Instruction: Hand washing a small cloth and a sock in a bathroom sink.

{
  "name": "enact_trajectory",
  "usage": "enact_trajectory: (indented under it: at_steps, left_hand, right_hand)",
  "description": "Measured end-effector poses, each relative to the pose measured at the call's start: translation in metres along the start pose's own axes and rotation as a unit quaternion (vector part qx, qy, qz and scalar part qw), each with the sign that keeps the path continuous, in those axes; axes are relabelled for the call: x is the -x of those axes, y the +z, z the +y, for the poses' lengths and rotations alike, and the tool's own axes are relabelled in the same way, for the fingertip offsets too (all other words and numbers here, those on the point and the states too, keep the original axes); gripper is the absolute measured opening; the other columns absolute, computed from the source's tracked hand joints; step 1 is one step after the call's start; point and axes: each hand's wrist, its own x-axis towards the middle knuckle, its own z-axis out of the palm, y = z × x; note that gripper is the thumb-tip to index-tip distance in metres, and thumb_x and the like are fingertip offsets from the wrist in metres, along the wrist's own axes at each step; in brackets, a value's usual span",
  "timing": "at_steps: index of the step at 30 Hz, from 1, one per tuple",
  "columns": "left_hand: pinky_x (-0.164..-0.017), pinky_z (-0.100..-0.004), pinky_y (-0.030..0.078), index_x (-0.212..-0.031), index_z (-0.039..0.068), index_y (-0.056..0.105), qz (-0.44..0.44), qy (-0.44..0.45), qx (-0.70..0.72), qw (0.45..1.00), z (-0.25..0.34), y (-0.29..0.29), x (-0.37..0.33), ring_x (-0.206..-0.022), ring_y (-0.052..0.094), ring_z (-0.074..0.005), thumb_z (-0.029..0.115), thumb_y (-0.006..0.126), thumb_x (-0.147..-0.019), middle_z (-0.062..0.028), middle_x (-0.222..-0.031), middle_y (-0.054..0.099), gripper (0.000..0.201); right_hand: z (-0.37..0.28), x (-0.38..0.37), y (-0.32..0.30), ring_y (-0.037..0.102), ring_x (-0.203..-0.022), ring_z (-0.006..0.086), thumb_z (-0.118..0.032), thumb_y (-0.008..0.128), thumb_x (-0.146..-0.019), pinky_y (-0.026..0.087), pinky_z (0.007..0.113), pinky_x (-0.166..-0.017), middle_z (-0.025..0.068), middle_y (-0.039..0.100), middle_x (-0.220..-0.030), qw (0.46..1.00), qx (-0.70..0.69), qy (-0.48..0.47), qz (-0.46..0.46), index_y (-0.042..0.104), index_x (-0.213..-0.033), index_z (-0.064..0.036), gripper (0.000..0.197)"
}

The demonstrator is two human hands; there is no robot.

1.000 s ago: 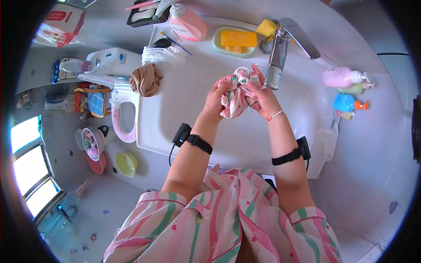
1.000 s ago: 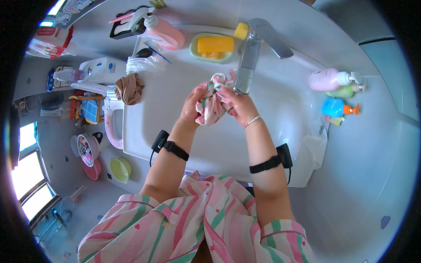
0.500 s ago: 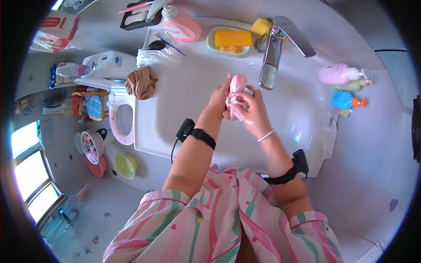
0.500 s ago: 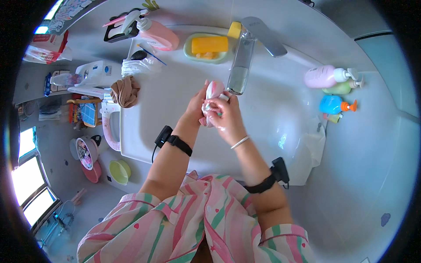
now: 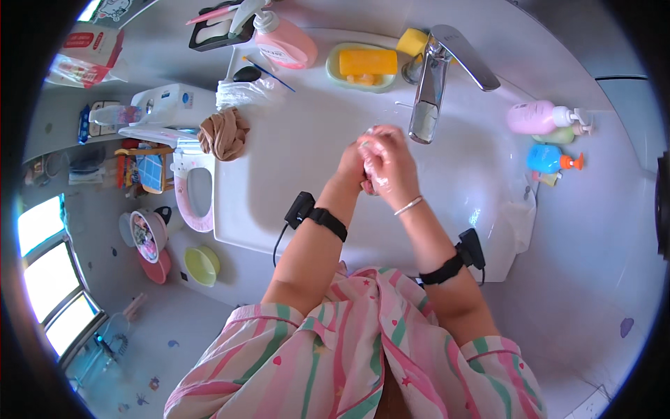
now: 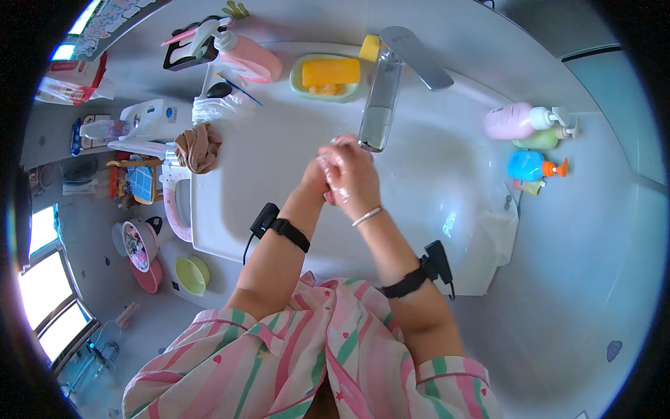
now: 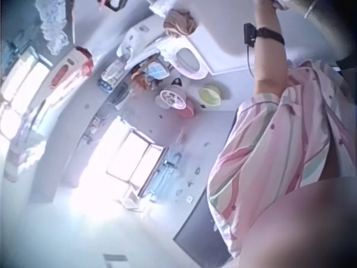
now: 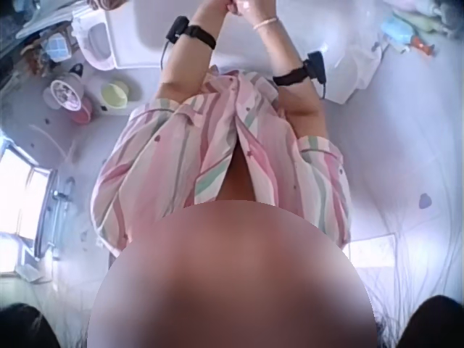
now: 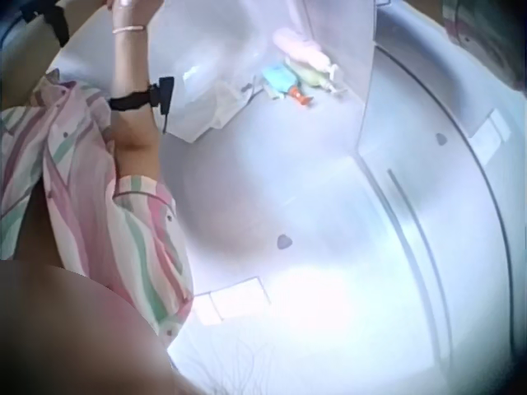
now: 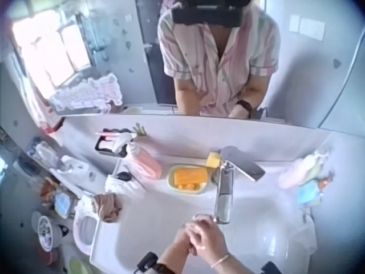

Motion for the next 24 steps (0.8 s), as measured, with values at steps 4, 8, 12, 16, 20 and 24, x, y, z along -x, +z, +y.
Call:
enact_trajectory:
  at_steps: [4,8,12,16,20,24]
  left_hand:
    - [-0.075,-0.0302,0.051,-0.110,-0.002,0.062,0.055,-0.181,0.062,0.980,0.039,0.057,0.022,-0.084,0.061,-0.0164,0.030,0.054,-0.096,-0.0102,-0.097,0.066,0.036]
    - [-0.075,-0.0306,0.052,-0.108,-0.003,0.063,0.000,-0.186,0.081,0.979,0.079,0.071,0.015,-0.082,0.062,-0.0161,0.040,0.053,-0.098,-0.0101,-0.097,0.066,0.045]
    - [-0.073,-0.0312,0.053,-0.104,-0.002,0.064,-0.058,-0.276,0.167,0.945,0.092,0.036,0.007,-0.075,0.065,-0.0175,0.054,0.048,-0.097,-0.0096,-0.094,0.068,0.059]
    - [-0.084,-0.0347,0.054,-0.111,0.002,0.063,-0.113,-0.299,0.203,0.925,0.107,0.033,0.008,-0.090,0.067,-0.0200,0.056,0.045,-0.098,-0.0104,-0.105,0.069,0.059]
    - [-0.099,-0.0411,0.048,-0.131,0.008,0.053,-0.050,-0.265,0.248,0.930,0.110,0.015,0.015,-0.111,0.061,-0.0235,0.051,0.043,-0.100,-0.0110,-0.124,0.061,0.054]
    - [-0.101,-0.0435,0.047,-0.139,0.010,0.045,-0.052,-0.235,0.331,0.913,0.101,0.011,0.026,-0.115,0.059,-0.0254,0.042,0.046,-0.100,-0.0111,-0.130,0.058,0.050]
  right_hand:
    - [0.022,-0.020,-0.019,0.065,-0.076,0.0363,-0.029,0.069,-0.085,0.051,0.047,-0.071,0.0132,0.067,-0.082,0.970,0.021,0.240,0.034,0.068,-0.091,-0.0082,0.022]
    - [0.128,-0.007,-0.046,0.066,-0.074,0.0340,-0.034,0.065,-0.089,0.052,0.042,-0.069,0.0140,0.067,-0.081,0.976,0.216,0.001,-0.025,0.068,-0.096,-0.0049,0.030]
    - [0.073,-0.011,-0.048,0.064,-0.068,0.0220,-0.037,0.068,-0.088,0.051,0.036,-0.061,0.0103,0.064,-0.076,0.965,-0.086,0.218,-0.120,0.062,-0.098,0.0010,0.040]
    - [0.042,-0.021,-0.071,0.059,-0.063,0.0134,-0.033,0.067,-0.090,0.046,0.028,-0.052,0.0090,0.060,-0.074,0.895,-0.120,0.339,-0.265,0.059,-0.105,0.0017,0.039]
    - [0.074,-0.006,-0.081,0.052,-0.055,0.0095,-0.017,0.064,-0.092,0.038,0.023,-0.044,0.0060,0.058,-0.072,0.868,-0.367,0.307,-0.135,0.055,-0.121,0.0031,0.037]
    - [0.085,-0.001,-0.094,0.053,-0.058,0.0098,-0.008,0.062,-0.091,0.042,0.023,-0.048,0.0042,0.059,-0.078,0.822,-0.464,0.308,-0.119,0.052,-0.129,0.0035,0.041]
